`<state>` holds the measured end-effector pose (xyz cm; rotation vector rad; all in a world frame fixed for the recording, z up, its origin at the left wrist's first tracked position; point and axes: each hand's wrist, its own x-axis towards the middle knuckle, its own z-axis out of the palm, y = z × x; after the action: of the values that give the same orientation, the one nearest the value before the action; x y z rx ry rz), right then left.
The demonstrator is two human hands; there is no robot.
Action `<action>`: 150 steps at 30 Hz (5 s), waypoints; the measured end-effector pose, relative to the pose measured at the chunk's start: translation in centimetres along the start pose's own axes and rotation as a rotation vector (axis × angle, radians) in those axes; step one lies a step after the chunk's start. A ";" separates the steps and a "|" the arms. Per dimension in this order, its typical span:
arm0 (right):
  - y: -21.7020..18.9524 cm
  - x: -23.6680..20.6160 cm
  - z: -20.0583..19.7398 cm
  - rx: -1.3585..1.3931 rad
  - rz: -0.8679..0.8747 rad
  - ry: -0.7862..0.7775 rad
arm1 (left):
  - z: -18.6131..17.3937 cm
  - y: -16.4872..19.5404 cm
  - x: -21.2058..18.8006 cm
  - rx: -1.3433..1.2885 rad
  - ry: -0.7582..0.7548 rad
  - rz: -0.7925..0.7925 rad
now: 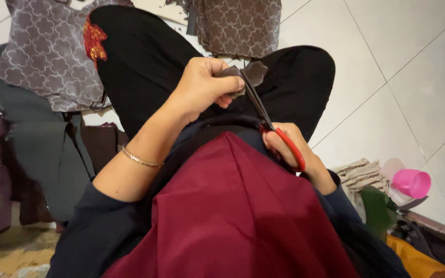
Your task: The person sits on the floor and uses red-handled scissors to cut small, flower-shaped pieces from a brown patterned fabric. They repeatedly pick up pieces, cut along the outlines, and place the finished shapes aside.
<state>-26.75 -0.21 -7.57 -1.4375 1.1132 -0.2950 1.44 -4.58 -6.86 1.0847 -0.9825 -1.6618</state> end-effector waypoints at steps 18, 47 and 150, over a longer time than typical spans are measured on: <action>0.2 3.0 -0.8 -0.001 0.085 -0.180 | -2.8 -4.1 1.1 -0.143 0.032 -0.162; 3.3 2.0 -0.7 -0.019 0.029 -0.125 | -3.4 -3.0 0.7 0.040 -0.074 -0.089; -9.0 -0.9 2.2 0.024 -0.260 -0.090 | 5.6 3.1 -6.9 -0.446 0.172 0.436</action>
<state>-21.59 0.09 0.15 -1.5603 0.8477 -0.4217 -1.57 1.91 -0.67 0.6447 -0.6368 -1.3170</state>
